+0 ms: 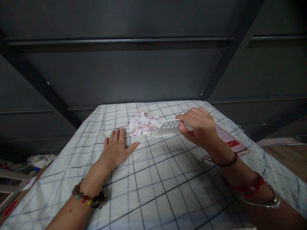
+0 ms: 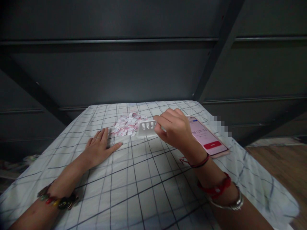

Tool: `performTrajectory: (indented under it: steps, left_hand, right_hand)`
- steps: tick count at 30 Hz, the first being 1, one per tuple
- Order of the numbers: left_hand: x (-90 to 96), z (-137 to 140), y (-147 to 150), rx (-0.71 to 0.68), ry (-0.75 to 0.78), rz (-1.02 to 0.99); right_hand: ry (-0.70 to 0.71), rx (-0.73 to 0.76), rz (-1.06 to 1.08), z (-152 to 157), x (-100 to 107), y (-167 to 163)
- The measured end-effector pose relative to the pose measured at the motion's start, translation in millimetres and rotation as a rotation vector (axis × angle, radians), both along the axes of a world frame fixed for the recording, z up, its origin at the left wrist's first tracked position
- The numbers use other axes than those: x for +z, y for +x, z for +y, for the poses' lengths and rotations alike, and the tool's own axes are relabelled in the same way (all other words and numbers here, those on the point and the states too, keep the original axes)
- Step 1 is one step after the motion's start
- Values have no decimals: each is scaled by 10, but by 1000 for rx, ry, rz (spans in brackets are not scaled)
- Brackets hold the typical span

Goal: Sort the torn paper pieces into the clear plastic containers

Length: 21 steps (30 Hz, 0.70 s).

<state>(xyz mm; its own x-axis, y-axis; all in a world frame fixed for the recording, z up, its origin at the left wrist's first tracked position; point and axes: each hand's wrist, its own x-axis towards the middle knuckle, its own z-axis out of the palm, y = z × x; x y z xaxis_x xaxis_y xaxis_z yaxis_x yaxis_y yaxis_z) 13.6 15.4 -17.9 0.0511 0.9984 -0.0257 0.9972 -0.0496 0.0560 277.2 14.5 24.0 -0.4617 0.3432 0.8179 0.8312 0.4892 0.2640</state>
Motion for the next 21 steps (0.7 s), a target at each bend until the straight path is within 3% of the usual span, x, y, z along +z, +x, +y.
performTrajectory:
  steps: [3,21]
  left_hand:
    - [-4,4,-1,1,10,6]
    - [15,-3,4,5,-13,14]
  right_hand:
    - [14,-44,-10,10,-5,-8]
    - [-48,69,3,-16,-6,-17]
